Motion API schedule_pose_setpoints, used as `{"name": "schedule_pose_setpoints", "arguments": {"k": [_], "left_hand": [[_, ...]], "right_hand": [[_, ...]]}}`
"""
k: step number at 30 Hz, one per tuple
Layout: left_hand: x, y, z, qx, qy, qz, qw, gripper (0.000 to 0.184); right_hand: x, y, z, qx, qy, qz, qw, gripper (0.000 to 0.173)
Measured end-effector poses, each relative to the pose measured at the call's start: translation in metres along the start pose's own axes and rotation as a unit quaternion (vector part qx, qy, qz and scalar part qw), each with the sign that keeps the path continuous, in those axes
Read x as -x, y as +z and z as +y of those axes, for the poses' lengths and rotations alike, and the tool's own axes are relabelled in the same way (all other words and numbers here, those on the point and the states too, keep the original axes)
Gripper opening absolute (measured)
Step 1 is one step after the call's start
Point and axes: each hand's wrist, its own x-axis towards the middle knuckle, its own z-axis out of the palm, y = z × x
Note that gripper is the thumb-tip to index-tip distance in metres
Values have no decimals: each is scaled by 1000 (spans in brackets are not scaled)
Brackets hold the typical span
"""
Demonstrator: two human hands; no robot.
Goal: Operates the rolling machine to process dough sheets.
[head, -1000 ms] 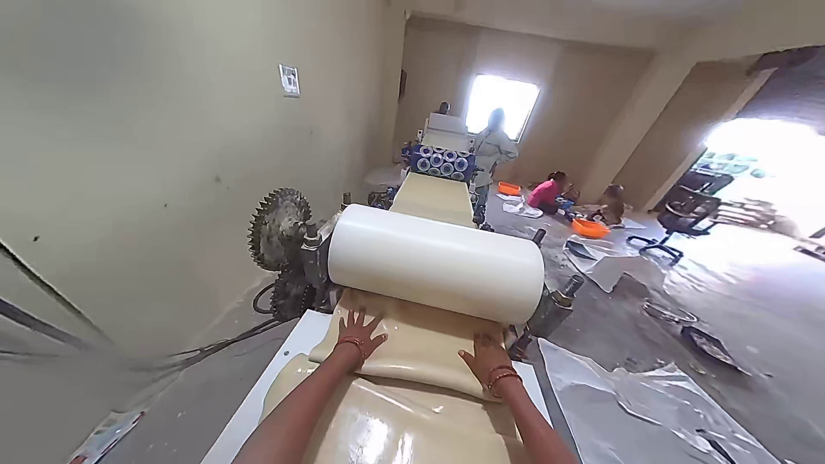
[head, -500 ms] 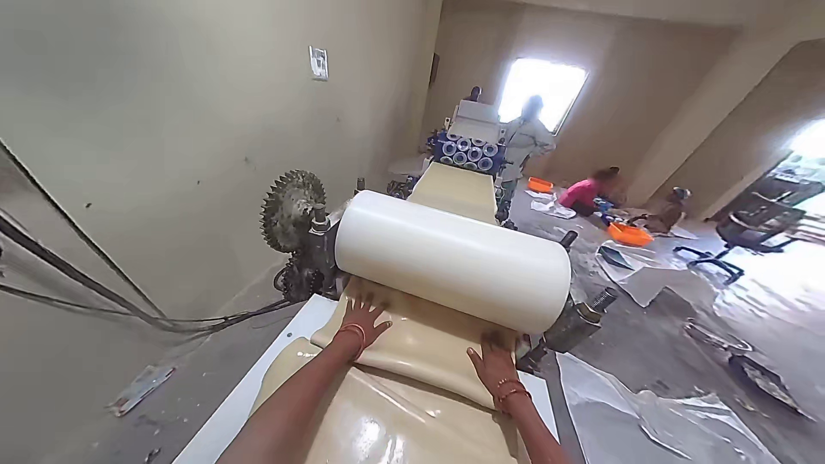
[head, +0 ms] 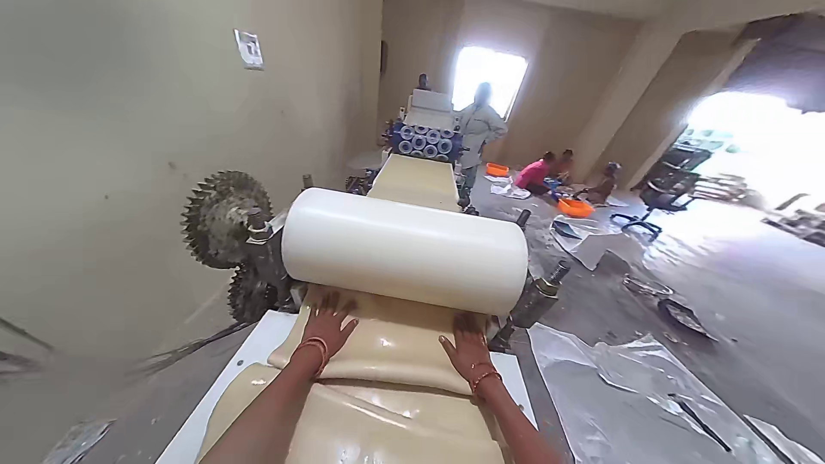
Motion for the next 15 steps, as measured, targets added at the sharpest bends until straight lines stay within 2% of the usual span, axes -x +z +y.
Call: {"name": "schedule_pose_setpoints", "arguments": {"k": [4, 8, 11, 15], "left_hand": [[-2, 1, -4, -8, -3, 1, 1000, 64], [-6, -1, -5, -13, -7, -3, 1000, 64], [-8, 1, -6, -9, -2, 2, 1000, 64], [-9, 3, -8, -12, 1, 2, 1000, 65]], "right_hand": [[3, -12, -5, 7, 10, -24, 1000, 87], [16, -52, -26, 63, 48, -54, 995, 63], [16, -33, -21, 55, 49, -45, 996, 67], [10, -27, -21, 65, 31, -63, 995, 60]]}}
